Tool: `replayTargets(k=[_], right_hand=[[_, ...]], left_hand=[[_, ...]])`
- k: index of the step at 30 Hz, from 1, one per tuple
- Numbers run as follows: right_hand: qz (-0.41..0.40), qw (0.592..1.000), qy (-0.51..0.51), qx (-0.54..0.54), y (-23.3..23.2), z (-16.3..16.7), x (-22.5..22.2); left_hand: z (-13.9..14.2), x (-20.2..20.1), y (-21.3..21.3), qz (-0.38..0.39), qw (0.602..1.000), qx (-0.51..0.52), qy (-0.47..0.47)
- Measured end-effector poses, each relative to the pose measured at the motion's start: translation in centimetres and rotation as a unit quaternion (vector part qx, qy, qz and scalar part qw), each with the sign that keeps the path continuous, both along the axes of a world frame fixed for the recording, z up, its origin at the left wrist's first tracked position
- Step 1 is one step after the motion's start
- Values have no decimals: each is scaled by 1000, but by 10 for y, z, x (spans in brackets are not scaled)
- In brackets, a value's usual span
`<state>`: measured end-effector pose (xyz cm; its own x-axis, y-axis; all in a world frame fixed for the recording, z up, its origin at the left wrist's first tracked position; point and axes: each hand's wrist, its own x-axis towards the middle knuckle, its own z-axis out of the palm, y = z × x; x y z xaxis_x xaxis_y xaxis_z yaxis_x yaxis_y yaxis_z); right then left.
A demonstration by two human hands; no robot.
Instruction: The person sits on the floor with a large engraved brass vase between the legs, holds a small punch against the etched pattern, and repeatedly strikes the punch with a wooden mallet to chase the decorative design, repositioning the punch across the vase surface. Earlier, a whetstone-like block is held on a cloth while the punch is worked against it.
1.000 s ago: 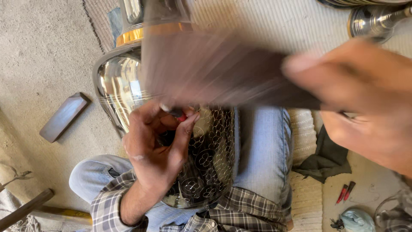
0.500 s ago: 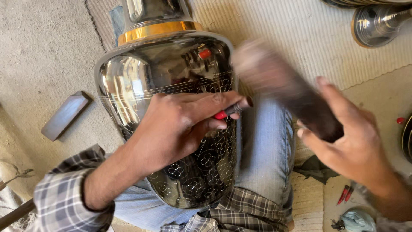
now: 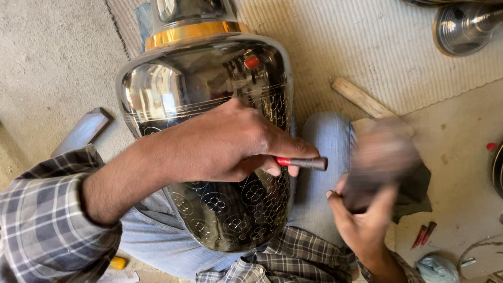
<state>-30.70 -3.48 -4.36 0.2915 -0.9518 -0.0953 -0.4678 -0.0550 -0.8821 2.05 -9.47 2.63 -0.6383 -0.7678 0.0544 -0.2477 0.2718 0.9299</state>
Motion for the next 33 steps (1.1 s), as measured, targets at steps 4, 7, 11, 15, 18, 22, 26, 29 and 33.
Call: replayTargets(k=[4, 7, 11, 15, 18, 22, 26, 29, 33], right_hand=[[-31, 994, -88, -59, 9, -6, 0], [-28, 994, -76, -76, 9, -10, 0], [35, 999, -21, -17, 8, -9, 1], [28, 984, -119, -127, 7, 1, 2], [-74, 982, -136, -110, 2, 6, 3], [25, 987, 44, -153, -5, 1, -2], [-32, 991, -92, -88, -1, -8, -13], [-79, 983, -110, -122, 3, -17, -18], [-11, 997, -72, -33, 3, -30, -22]], left_hand=[[-6, 0, -1, -36, 999, -4, -26], [-11, 0, -3, -68, 997, 5, -38], [-13, 1, -11, -37, 999, -15, 7], [-11, 0, -13, -51, 996, -13, -77], [-9, 0, -13, -58, 995, 3, -80], [-8, 3, -10, -36, 998, -34, -36], [-5, 5, 12, 146, 982, -116, -13], [-3, 0, 48, 290, 954, -74, -36], [-6, -13, 81, 363, 932, -12, -2]])
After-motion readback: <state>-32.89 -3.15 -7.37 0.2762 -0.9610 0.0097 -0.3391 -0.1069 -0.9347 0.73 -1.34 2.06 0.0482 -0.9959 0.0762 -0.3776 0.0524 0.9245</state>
